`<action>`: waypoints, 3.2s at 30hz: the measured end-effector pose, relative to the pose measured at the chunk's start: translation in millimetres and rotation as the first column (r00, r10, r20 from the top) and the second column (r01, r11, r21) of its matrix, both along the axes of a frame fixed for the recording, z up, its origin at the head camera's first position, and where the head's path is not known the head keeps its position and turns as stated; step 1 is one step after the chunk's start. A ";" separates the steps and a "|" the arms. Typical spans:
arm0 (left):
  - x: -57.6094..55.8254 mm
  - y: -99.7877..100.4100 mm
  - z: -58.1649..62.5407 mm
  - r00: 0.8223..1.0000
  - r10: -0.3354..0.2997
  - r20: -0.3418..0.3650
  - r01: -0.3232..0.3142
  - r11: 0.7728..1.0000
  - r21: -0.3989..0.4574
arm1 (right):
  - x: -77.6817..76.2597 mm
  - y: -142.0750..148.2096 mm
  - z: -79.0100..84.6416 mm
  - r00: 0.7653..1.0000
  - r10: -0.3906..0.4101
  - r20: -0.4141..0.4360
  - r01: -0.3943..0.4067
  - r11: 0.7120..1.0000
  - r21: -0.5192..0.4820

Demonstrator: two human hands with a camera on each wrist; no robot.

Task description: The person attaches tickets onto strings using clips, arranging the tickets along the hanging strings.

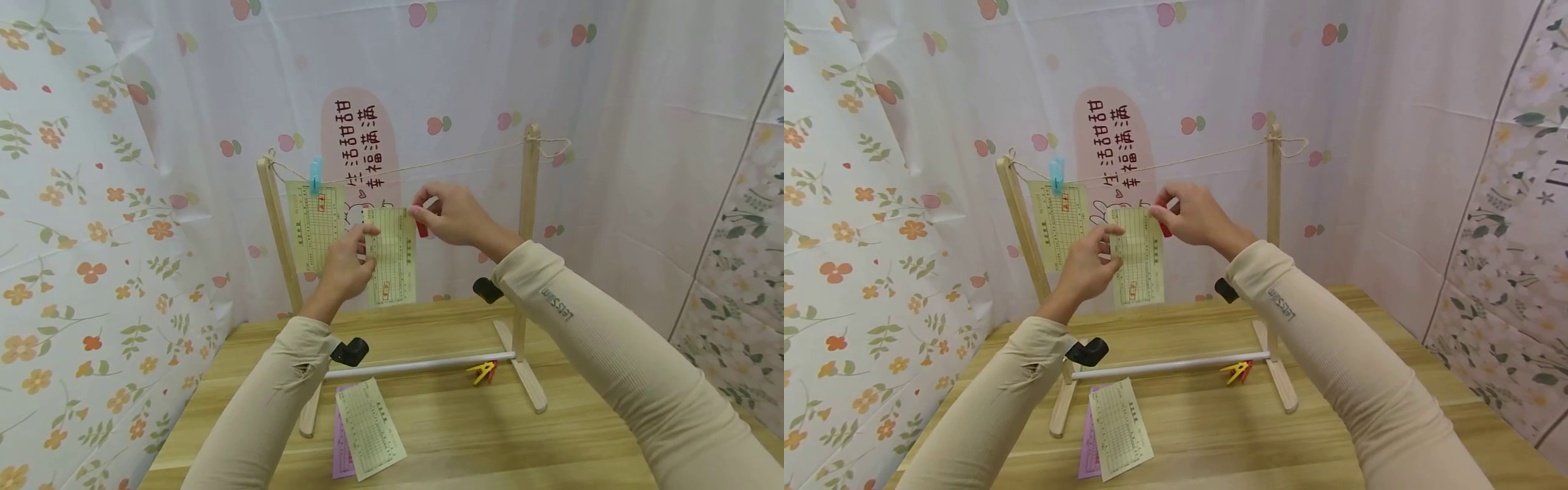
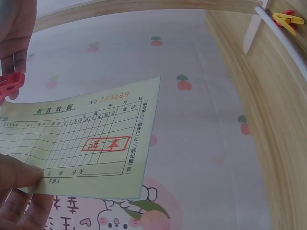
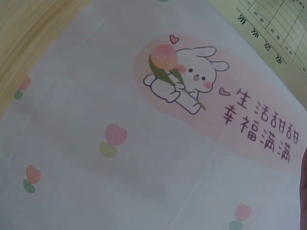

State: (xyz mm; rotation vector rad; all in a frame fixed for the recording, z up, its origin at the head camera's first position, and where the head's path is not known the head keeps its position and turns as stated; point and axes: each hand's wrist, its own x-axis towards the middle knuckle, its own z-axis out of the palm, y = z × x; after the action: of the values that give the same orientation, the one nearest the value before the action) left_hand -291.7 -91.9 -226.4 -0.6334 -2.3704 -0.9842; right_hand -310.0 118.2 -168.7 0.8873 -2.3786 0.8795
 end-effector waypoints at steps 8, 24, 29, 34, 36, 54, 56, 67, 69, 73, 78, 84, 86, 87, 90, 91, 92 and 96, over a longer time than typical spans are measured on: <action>-0.7 -1.3 5.1 1.000 0.005 0.022 -0.006 1.000 0.017 | 0.0 -3.1 7.6 1.000 -0.007 -0.022 0.007 1.000 -0.014; -4.1 -0.1 17.9 0.999 0.014 -0.052 -0.013 1.000 0.023 | 0.3 -1.5 26.5 0.999 -0.031 -0.036 0.031 1.000 0.004; -5.3 0.7 20.7 0.999 0.023 -0.031 -0.022 0.999 0.035 | 3.5 -3.8 32.9 0.999 -0.032 -0.025 0.032 0.999 -0.003; -4.4 -0.8 23.5 0.999 0.028 -0.025 -0.027 0.999 0.044 | 4.8 -5.3 38.3 0.999 -0.031 -0.042 0.031 1.000 -0.001; -4.4 -1.2 25.2 0.999 0.026 -0.032 -0.025 0.999 0.043 | 4.4 -5.8 39.9 0.998 -0.032 -0.057 0.032 0.999 0.002; -8.6 -1.7 38.5 0.997 0.033 -0.071 -0.029 0.998 0.056 | 4.2 -17.2 52.3 0.974 -0.005 -0.228 -0.013 0.997 -0.077; -9.7 -1.7 38.8 0.996 0.025 -0.080 -0.020 0.998 0.062 | 3.9 -18.5 55.0 0.969 -0.017 -0.247 -0.003 0.996 -0.084; -11.1 -5.1 36.4 0.998 0.041 -0.051 -0.037 0.996 0.082 | -0.7 -30.3 64.9 0.945 -0.013 -0.328 -0.026 0.993 -0.115; -11.4 -5.5 35.7 0.998 0.043 -0.042 -0.039 0.996 0.083 | -1.7 -32.2 65.4 0.943 -0.018 -0.332 -0.028 0.991 -0.133; -11.2 -5.8 35.6 0.999 0.044 -0.031 -0.042 0.995 0.087 | -3.9 -36.3 67.8 0.948 -0.037 -0.316 -0.018 0.985 -0.171; -11.3 -5.7 35.9 0.999 0.043 -0.029 -0.040 0.995 0.096 | -7.1 -41.4 71.6 0.956 -0.062 -0.288 0.010 0.984 -0.181; -12.1 -6.8 35.3 0.998 0.040 -0.040 -0.035 0.993 0.112 | -10.3 -47.8 75.4 0.972 -0.051 -0.227 0.009 0.983 -0.182; -12.4 -7.3 34.6 0.998 0.036 -0.048 -0.030 0.993 0.117 | -10.7 -49.1 75.8 0.978 -0.053 -0.203 0.015 0.983 -0.183; -12.8 -7.6 34.0 0.998 0.034 -0.053 -0.028 0.992 0.120 | -11.2 -49.6 75.8 0.978 -0.059 -0.198 0.023 0.983 -0.182; -12.5 -7.5 33.2 0.997 0.031 -0.064 -0.023 0.992 0.124 | -12.1 -50.3 75.2 0.980 -0.070 -0.185 0.037 0.983 -0.181; -12.2 -7.3 33.3 0.997 0.031 -0.065 -0.022 0.992 0.125 | -12.4 -50.3 74.9 0.980 -0.075 -0.186 0.042 0.983 -0.178; -11.7 -7.1 33.5 0.998 0.030 -0.064 -0.022 0.992 0.125 | -13.0 -50.4 74.6 0.979 -0.078 -0.187 0.045 0.984 -0.175; -10.5 -6.6 34.2 0.998 0.035 -0.052 -0.028 0.991 0.129 | -14.8 -50.9 72.5 0.980 -0.075 -0.184 0.046 0.986 -0.160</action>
State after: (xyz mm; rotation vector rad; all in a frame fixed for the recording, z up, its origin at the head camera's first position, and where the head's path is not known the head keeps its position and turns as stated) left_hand -302.3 -98.5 -192.2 -0.5648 -2.2427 -1.0813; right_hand -324.8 67.3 -96.3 0.7956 -2.1319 0.9000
